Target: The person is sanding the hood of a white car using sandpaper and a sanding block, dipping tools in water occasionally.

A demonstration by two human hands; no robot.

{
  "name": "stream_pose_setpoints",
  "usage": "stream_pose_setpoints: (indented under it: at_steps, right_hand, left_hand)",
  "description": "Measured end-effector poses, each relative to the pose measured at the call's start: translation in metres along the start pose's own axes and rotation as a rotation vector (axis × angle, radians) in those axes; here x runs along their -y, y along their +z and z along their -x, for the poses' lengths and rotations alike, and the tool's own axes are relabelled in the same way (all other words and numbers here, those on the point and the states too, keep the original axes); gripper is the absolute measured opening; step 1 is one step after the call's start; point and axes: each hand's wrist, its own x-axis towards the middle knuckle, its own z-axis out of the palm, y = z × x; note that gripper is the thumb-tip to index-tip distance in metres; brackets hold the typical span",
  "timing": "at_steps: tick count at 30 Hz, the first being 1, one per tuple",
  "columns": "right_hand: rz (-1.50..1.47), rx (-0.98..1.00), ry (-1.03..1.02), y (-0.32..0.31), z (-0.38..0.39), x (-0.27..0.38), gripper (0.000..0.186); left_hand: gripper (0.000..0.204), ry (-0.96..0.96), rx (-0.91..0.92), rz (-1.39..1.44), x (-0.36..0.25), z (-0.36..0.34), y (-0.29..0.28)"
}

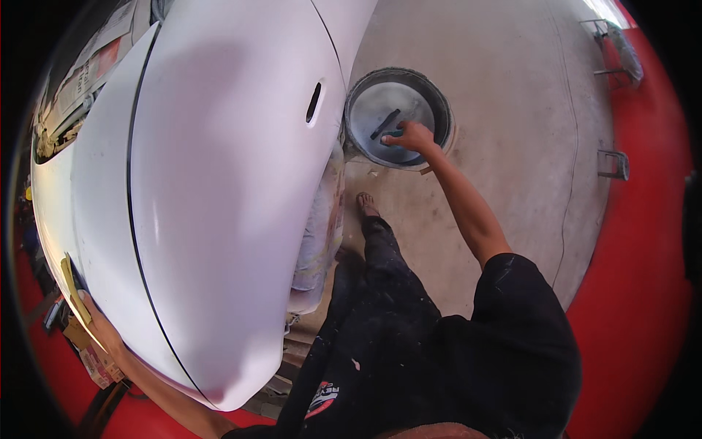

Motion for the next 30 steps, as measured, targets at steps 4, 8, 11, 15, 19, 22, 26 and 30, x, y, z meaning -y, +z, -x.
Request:
stream_pose_setpoints:
  at_steps: [4,8,11,15,19,22,26,30]
  right_hand:
    - [0.238,0.255,-0.189,0.065,-0.066,-0.038,0.087]
    - [0.381,0.487,-0.239,0.106,-0.097,-0.052,0.079]
    - [0.517,0.64,-0.249,0.121,-0.117,-0.053,0.07]
    - [0.591,0.614,-0.241,0.161,-0.128,-0.041,0.058]
    - [0.346,0.497,-0.015,0.177,-0.138,-0.083,0.054]
    - [0.473,0.566,-0.146,0.142,-0.142,-0.12,0.057]
    - [0.487,0.386,-0.284,0.114,-0.108,-0.031,0.055]
    - [-0.424,0.333,0.158,0.033,-0.042,-0.019,0.072]
  left_hand:
    - [0.059,-0.08,0.089,-0.019,-0.024,-0.007,0.02]
    - [0.06,-0.168,0.144,-0.024,-0.034,-0.011,0.03]
    - [0.06,-0.227,0.171,-0.019,-0.038,-0.016,0.035]
    - [0.06,-0.307,0.193,-0.008,-0.039,-0.022,0.036]
    - [0.061,-0.381,0.2,0.057,-0.035,-0.029,0.036]
    - [0.061,-0.451,0.16,0.143,-0.023,-0.021,0.024]
    - [0.066,-0.132,-0.174,-0.05,0.029,0.025,-0.038]
    - [0.085,-0.115,-0.052,-0.092,0.041,0.024,-0.038]
